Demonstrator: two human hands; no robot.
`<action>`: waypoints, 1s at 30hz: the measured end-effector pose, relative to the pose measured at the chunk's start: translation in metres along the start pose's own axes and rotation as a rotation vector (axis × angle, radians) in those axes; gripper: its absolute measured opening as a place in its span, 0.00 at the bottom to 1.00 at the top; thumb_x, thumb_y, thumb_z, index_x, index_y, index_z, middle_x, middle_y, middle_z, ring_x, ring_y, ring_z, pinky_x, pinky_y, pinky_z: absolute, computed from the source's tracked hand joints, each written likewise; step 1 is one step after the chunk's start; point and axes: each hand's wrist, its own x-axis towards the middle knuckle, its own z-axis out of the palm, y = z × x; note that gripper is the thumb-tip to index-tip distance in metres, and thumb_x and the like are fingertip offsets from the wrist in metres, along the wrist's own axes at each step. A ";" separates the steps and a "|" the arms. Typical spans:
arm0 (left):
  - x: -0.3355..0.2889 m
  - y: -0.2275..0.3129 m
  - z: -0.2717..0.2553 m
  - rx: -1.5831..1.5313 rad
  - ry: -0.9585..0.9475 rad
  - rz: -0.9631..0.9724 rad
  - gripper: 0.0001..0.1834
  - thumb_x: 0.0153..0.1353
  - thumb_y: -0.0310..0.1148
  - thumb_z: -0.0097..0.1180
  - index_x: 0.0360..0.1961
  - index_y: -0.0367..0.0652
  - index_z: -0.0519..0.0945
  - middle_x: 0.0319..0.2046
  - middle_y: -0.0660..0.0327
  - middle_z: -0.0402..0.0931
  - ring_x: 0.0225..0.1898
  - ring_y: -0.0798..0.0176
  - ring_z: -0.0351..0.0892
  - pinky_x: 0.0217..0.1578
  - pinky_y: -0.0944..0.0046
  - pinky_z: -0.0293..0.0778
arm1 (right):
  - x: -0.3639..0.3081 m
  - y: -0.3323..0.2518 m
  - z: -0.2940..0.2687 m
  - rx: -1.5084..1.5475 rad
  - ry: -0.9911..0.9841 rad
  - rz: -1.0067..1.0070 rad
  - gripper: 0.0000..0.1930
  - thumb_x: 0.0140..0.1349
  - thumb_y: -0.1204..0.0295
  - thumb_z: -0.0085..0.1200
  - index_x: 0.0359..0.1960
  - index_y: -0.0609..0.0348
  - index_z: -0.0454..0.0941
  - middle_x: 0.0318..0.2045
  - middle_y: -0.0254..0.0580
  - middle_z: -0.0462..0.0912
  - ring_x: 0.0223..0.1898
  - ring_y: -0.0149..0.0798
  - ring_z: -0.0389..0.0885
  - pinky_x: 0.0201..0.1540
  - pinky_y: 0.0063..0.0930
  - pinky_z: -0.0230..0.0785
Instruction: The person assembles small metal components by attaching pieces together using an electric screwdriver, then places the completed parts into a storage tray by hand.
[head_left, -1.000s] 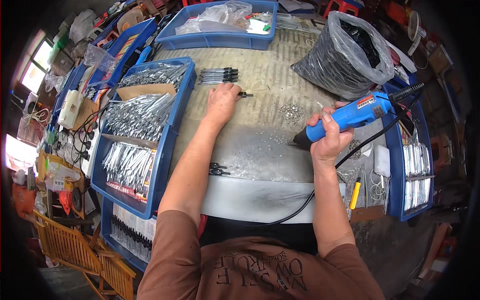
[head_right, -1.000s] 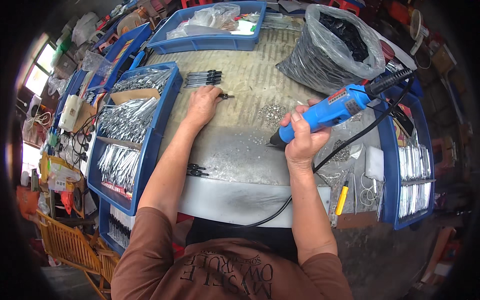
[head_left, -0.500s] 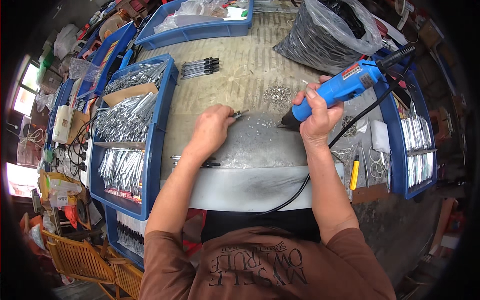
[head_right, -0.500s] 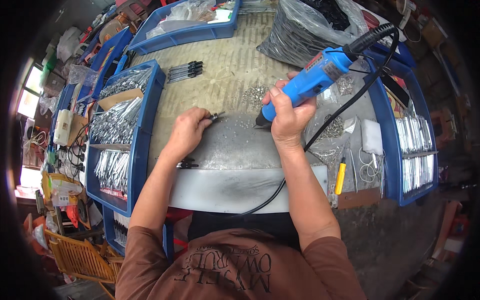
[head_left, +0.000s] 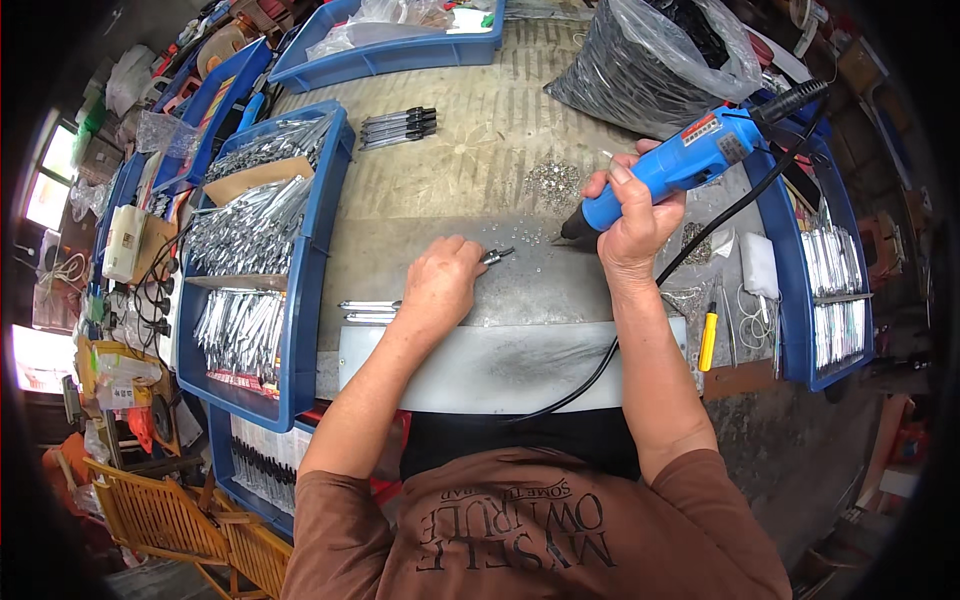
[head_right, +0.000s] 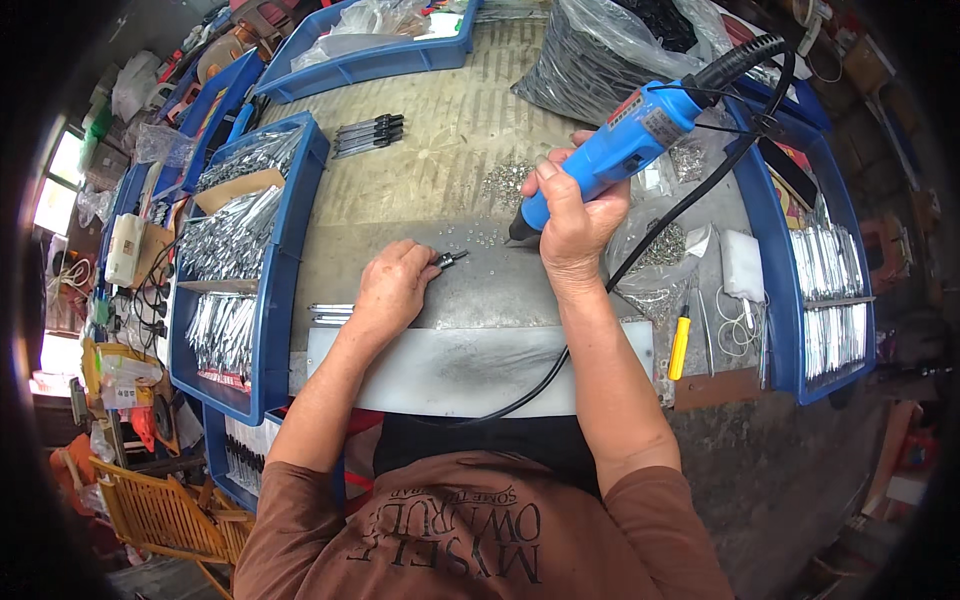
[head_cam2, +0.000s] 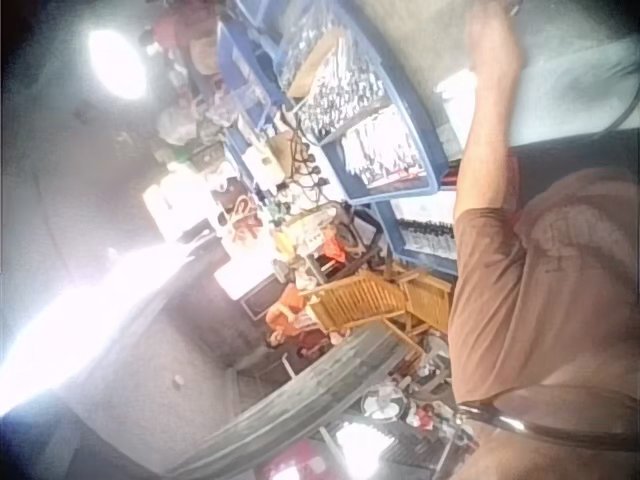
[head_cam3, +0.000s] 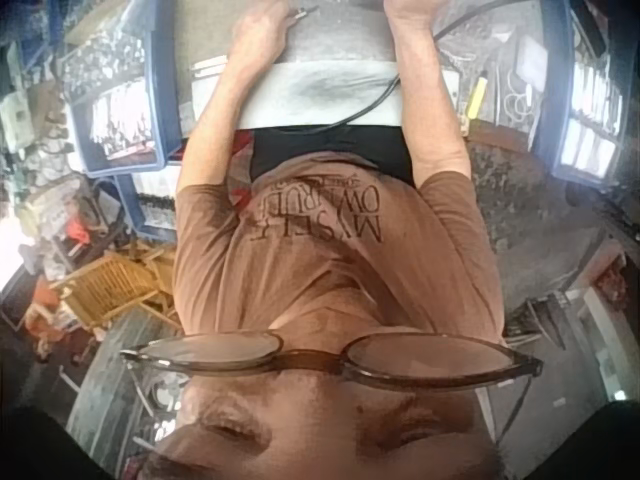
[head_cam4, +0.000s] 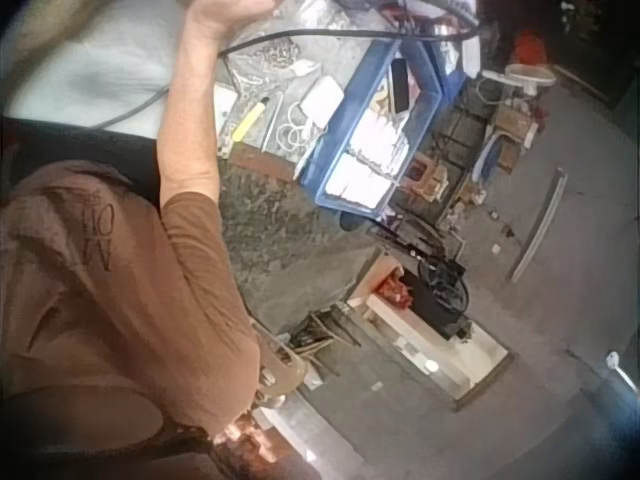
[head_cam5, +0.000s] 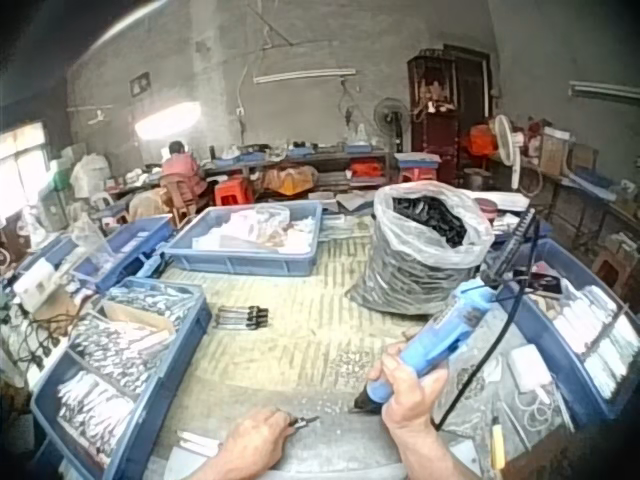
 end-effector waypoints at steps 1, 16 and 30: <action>0.001 0.002 -0.001 -0.008 0.004 -0.015 0.06 0.46 0.27 0.57 0.26 0.39 0.75 0.25 0.57 0.72 0.31 0.52 0.72 0.32 0.57 0.69 | 0.000 0.000 0.000 -0.002 0.003 0.000 0.20 0.46 0.76 0.52 0.42 0.68 0.62 0.25 0.43 0.70 0.19 0.34 0.73 0.24 0.27 0.67; 0.004 0.004 -0.001 -0.039 -0.030 -0.095 0.06 0.44 0.26 0.58 0.22 0.38 0.74 0.24 0.58 0.72 0.31 0.53 0.73 0.31 0.58 0.68 | -0.002 -0.001 0.003 -0.028 -0.001 -0.007 0.19 0.44 0.76 0.51 0.40 0.69 0.64 0.24 0.43 0.71 0.18 0.38 0.73 0.23 0.31 0.68; 0.000 0.001 0.006 -0.005 0.045 -0.074 0.05 0.43 0.27 0.59 0.22 0.40 0.75 0.23 0.59 0.72 0.31 0.54 0.72 0.31 0.57 0.68 | -0.009 0.001 0.007 -0.004 -0.051 0.004 0.20 0.43 0.76 0.52 0.41 0.67 0.64 0.24 0.42 0.71 0.18 0.38 0.73 0.22 0.31 0.68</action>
